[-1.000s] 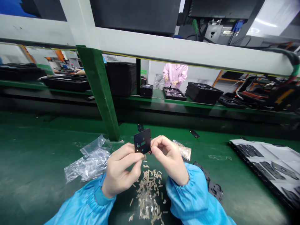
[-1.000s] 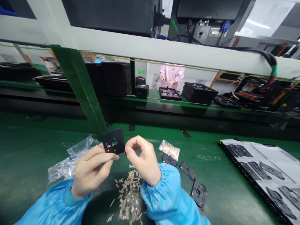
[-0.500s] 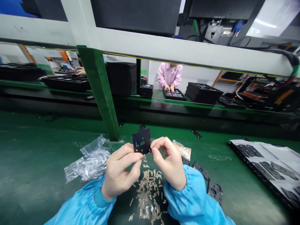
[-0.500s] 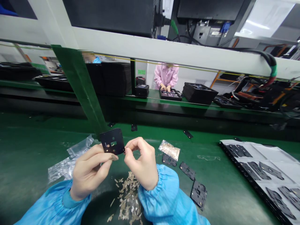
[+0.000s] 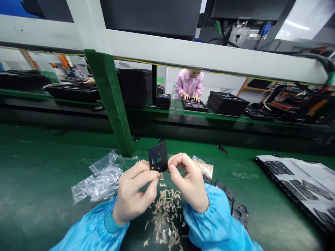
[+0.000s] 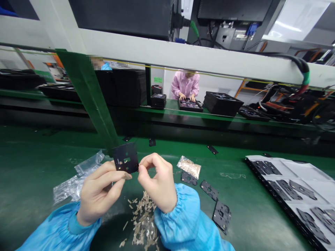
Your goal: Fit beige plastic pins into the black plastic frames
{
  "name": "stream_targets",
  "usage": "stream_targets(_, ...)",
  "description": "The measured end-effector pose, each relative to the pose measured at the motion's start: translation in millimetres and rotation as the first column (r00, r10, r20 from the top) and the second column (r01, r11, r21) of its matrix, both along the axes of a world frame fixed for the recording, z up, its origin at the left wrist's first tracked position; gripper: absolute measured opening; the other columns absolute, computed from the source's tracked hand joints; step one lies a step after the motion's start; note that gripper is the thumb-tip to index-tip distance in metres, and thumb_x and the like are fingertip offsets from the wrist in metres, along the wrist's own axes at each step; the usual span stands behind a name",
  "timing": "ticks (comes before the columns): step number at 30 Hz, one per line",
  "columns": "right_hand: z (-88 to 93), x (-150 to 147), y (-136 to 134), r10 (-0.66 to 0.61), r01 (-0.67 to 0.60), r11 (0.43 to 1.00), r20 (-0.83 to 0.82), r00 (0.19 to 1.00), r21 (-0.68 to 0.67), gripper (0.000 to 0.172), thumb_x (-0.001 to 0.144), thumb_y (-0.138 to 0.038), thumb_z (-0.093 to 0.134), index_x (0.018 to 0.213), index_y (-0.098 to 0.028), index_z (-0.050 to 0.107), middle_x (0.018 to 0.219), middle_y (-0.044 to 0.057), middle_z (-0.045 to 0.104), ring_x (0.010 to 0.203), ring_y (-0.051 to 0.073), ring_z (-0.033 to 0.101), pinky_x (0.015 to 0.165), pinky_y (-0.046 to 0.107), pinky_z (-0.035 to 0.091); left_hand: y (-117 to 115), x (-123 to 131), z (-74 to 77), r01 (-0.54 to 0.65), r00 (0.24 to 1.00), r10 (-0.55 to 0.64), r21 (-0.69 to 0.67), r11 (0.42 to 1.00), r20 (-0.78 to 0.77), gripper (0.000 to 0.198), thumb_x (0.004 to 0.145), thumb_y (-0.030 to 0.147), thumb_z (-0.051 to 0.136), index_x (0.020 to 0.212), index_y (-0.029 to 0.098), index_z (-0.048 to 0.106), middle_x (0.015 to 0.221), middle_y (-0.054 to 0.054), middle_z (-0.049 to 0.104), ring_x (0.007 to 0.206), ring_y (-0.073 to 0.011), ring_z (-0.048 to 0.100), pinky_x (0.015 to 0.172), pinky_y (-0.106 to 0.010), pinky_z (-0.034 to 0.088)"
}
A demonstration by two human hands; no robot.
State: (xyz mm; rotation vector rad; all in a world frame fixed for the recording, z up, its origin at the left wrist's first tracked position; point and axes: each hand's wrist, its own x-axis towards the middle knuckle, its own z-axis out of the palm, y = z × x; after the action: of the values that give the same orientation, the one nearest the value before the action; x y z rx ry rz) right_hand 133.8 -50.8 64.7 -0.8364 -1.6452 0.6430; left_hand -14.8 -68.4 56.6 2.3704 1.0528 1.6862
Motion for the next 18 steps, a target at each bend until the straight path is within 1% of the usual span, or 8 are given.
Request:
stream_targets(5,-1.3,-1.2,-1.1,-0.022,0.022,1.0,-0.009,1.0,0.007,0.014,0.074,-0.009,0.049,0.065,-0.02,0.046,0.068,0.0,0.055,0.065,0.012,0.054,0.06,0.024,0.046,-1.2,-0.7,0.7,0.003,1.0,-0.003,-0.006,1.0,0.0,0.018,0.075,0.004,0.049,0.072,0.017,0.062,0.066,-0.001,0.057,0.063,-0.0118,0.055,0.056,-0.023,0.046)
stream_targets(13,2.8,0.5,-0.5,0.058,-0.065,0.993,-0.068,0.996,-0.097,0.012,0.074,-0.012,0.049,0.065,-0.019,0.048,0.066,0.0,0.055,0.063,0.012,0.052,0.059,0.025,0.044,-0.8,-1.5,1.8,0.007,1.0,-0.007,0.006,1.0,0.002,0.019,0.074,0.003,0.049,0.072,0.016,0.062,0.067,-0.002,0.058,0.066,-0.0124,0.057,0.059,-0.024,0.048)
stream_targets(18,2.1,0.4,0.3,0.078,-0.09,0.988,-0.103,0.992,-0.123,0.012,0.074,-0.012,0.05,0.064,-0.019,0.048,0.066,0.0,0.055,0.062,0.012,0.052,0.057,0.025,0.043,-0.9,-2.3,2.3,0.018,0.999,-0.018,-0.002,1.0,0.027,0.02,0.074,0.003,0.049,0.071,0.017,0.063,0.067,-0.001,0.059,0.065,-0.0123,0.058,0.059,-0.023,0.048)
